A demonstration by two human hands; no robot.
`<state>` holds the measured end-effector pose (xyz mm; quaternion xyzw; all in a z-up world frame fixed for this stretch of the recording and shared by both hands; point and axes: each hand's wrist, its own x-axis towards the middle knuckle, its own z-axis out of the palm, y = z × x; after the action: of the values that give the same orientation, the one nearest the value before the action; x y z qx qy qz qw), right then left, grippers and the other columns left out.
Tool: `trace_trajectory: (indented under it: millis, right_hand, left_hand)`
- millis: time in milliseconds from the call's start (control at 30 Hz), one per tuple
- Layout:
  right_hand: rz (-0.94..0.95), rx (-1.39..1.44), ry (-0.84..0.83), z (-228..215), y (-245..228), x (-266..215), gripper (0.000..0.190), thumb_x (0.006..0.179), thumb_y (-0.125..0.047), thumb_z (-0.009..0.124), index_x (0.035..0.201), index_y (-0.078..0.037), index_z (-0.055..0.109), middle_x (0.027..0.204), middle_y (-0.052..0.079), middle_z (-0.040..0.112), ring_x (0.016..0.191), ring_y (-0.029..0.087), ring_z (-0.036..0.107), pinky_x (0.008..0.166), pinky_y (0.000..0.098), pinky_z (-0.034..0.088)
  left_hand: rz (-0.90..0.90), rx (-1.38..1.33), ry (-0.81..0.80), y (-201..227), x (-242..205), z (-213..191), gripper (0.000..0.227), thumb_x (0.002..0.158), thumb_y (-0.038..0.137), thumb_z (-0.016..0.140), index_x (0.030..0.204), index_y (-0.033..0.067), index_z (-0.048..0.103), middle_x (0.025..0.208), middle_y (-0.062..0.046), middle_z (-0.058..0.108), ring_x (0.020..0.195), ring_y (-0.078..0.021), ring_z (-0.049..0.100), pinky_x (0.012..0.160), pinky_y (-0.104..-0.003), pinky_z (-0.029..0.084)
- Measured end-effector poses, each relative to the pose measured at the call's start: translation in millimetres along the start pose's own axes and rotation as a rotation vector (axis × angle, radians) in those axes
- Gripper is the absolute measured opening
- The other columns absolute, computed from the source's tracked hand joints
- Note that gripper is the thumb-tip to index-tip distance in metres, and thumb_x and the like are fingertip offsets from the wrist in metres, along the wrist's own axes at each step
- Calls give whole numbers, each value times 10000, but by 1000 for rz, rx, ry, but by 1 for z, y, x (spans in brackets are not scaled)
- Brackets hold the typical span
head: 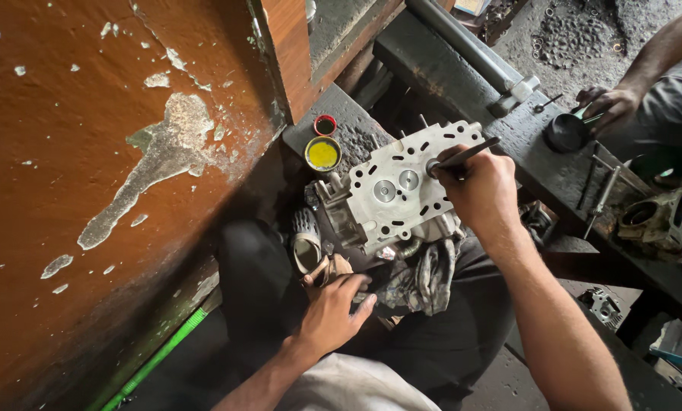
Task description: The person cleans a metal engine cylinder head using a rag and a small metal rod. They wipe the surface and holes, dip the rod into a yellow liquid, and apply it to the cylinder head. The person also wipes a metal rod and a small container with the rag.
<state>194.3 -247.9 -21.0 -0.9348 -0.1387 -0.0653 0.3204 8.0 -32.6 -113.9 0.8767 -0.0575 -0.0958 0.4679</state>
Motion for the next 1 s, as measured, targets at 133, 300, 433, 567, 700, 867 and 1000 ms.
trace_trajectory:
  millis: [133,300,433,567,700,867,1000]
  right_hand:
    - [-19,25,44,2,-2,-2,110,844,-55,789,949,-25,780,832,132,751,687,226,744,634,319,565]
    - [-16,26,71,1,-2,-5,109,857,-68,790,956,-25,782,811,155,740,665,241,735,626,334,556]
    - [-35,11,96,6,-4,-4,135,880,-87,806,986,-12,770,816,168,732,708,264,740,662,353,560]
    - [-108,109,126,-2,3,-4,380,820,-147,867,1119,23,707,1046,186,731,970,268,710,847,376,534]
    - [-60,1161,37,-20,28,34,679,1025,-542,600,1437,-10,513,1415,152,628,1385,244,542,1168,403,399]
    - [463,1208,169,17,68,119,899,990,-723,328,1390,22,632,1240,209,684,1113,288,575,1014,433,430]
    - [405,1372,140,37,83,111,728,1014,-610,435,1428,-15,496,1297,149,624,1189,314,585,1051,466,448]
  left_hand:
    - [-79,-112,-48,14,0,-18,300,920,273,690,1122,52,687,1011,-152,757,933,-309,742,833,-405,554]
    - [167,-127,116,38,16,-50,194,954,205,706,1042,32,697,924,-148,743,845,-314,741,744,-388,571]
    - [186,-124,229,68,46,-68,203,953,206,691,1072,41,689,903,-130,726,828,-277,740,757,-377,572]
    - [373,-113,404,98,82,-71,346,973,234,687,1249,33,636,1100,-137,710,1084,-299,688,984,-407,520]
    - [499,-314,457,128,132,-52,578,982,338,669,1424,-6,525,1347,-192,630,1305,-324,607,1160,-412,446]
    - [292,-882,47,162,207,1,873,1044,649,294,1636,19,180,1729,-188,158,1618,-285,95,1283,-376,87]
    - [327,-863,166,157,246,17,936,1043,700,230,1648,-13,194,1738,-225,144,1627,-307,81,1301,-394,80]
